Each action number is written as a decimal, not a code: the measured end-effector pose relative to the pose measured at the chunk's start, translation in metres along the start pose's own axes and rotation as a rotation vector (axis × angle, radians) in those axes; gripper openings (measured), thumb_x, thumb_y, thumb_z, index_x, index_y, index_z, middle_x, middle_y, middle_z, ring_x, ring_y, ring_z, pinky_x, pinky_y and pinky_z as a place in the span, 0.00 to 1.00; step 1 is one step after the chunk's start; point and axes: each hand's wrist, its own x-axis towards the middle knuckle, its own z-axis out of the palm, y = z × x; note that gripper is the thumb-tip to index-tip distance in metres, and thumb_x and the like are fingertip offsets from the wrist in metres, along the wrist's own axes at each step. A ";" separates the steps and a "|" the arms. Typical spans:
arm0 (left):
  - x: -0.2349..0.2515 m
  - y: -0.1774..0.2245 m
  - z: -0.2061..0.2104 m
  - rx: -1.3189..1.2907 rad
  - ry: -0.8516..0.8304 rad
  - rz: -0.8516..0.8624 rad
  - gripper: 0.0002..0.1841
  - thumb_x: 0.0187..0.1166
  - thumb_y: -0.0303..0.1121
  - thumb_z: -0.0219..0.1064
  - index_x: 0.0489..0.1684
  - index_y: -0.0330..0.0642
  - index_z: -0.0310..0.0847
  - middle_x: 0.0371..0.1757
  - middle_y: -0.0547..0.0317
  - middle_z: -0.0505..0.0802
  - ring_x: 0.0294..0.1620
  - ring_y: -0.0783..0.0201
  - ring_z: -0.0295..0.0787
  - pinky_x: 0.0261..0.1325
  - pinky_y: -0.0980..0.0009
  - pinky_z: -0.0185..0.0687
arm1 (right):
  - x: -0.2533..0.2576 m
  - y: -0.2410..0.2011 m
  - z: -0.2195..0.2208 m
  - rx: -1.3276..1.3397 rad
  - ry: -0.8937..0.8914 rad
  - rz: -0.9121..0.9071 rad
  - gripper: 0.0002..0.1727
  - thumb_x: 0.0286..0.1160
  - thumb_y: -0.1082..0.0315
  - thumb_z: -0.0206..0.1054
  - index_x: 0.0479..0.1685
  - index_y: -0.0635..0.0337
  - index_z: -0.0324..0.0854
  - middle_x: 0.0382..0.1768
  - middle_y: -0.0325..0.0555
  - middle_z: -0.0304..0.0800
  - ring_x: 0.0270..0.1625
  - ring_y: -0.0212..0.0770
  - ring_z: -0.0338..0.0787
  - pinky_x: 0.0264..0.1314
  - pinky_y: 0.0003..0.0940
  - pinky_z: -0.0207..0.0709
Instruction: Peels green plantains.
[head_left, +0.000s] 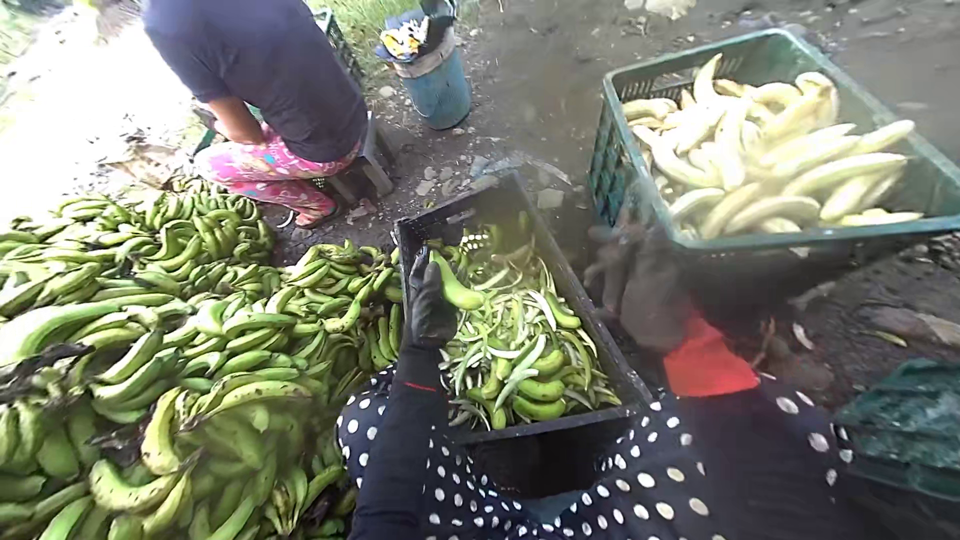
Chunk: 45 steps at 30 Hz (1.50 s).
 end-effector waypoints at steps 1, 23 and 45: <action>0.003 0.015 0.007 -0.091 -0.085 -0.027 0.20 0.88 0.56 0.53 0.68 0.58 0.75 0.51 0.58 0.88 0.47 0.60 0.88 0.49 0.57 0.88 | -0.001 0.012 0.009 -0.030 -0.063 -0.021 0.33 0.92 0.39 0.38 0.80 0.51 0.70 0.40 0.43 0.90 0.32 0.37 0.88 0.30 0.37 0.83; -0.032 0.022 -0.002 0.581 -0.027 0.105 0.28 0.93 0.48 0.35 0.79 0.44 0.70 0.63 0.51 0.86 0.59 0.64 0.85 0.63 0.60 0.83 | 0.012 0.014 0.152 -0.829 -0.007 0.330 0.27 0.88 0.49 0.56 0.82 0.47 0.75 0.76 0.67 0.77 0.79 0.69 0.74 0.74 0.73 0.65; -0.036 0.034 -0.016 0.698 -0.154 0.246 0.32 0.87 0.51 0.43 0.83 0.37 0.65 0.70 0.47 0.84 0.63 0.64 0.84 0.66 0.61 0.83 | 0.026 -0.029 0.149 -0.893 0.050 0.175 0.26 0.88 0.51 0.59 0.84 0.41 0.73 0.78 0.71 0.73 0.78 0.75 0.73 0.70 0.78 0.65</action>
